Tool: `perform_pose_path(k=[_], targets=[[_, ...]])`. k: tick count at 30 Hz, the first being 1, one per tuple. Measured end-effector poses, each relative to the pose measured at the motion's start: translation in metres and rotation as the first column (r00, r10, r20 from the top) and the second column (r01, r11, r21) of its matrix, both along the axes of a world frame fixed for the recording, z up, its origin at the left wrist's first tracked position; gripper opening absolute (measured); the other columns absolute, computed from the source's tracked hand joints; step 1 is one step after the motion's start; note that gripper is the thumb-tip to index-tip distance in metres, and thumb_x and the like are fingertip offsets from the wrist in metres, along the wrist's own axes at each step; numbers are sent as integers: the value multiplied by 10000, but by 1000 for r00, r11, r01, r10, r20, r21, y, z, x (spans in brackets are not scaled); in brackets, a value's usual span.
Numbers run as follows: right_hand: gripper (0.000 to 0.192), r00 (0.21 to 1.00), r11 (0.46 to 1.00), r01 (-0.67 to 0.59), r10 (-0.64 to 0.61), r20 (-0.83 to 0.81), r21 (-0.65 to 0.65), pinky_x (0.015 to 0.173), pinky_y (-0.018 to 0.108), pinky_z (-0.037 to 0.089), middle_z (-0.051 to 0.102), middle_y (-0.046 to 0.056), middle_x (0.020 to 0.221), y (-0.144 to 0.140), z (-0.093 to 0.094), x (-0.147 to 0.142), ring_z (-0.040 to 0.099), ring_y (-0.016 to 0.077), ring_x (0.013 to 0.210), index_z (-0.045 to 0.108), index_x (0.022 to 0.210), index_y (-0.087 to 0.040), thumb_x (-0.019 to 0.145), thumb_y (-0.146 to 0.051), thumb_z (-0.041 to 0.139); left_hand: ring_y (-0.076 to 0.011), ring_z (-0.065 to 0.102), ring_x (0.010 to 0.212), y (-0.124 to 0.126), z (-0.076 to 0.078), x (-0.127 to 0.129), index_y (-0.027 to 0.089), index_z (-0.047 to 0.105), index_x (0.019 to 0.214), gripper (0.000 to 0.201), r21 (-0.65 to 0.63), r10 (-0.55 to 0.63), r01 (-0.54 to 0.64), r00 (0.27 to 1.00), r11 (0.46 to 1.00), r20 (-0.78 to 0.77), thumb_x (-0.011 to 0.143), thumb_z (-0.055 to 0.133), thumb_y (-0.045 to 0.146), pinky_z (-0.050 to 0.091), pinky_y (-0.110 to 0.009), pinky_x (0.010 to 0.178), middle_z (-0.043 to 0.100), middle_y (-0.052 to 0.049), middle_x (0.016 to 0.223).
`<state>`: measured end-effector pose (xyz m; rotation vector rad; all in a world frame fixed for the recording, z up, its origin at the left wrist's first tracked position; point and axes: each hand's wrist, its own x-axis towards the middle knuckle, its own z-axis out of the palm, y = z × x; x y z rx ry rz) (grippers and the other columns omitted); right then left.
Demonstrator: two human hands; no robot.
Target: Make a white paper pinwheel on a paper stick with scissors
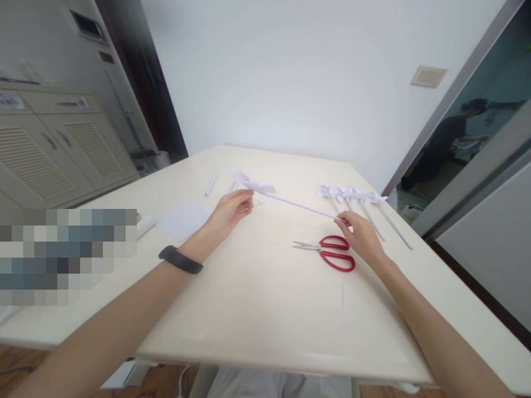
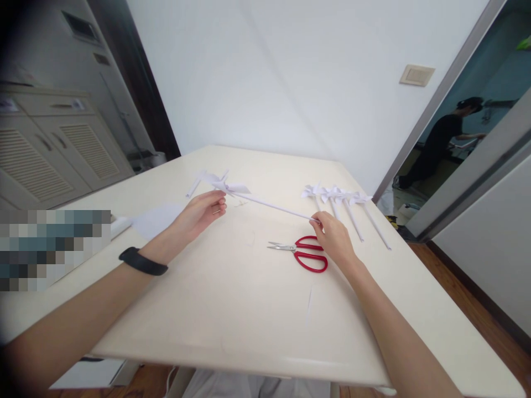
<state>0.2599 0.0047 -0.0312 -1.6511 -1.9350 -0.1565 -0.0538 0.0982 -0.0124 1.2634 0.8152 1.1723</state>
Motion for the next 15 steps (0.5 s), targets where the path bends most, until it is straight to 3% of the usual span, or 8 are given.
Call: perform_pose_path(k=[4,15], targets=[[194,1000,1000,3,-3,18,4,717,326,502,627,23,876,0,0,1,600,133,762,598,956,-147,922,-296,479,-195,601,922,4,-4,-3,142,556,1116,283,5,64,-64,998,998,9,878,542,295,521,-390,776,592,-83,1104],[164,999,999,19,-20,35,25,717,323,508,629,21,884,1,-1,2,602,131,766,605,977,-148,923,-240,479,-202,596,946,5,-5,-2,148,554,1127,288,9,85,-85,996,996,12,880,538,296,517,-401,795,585,-87,1127]])
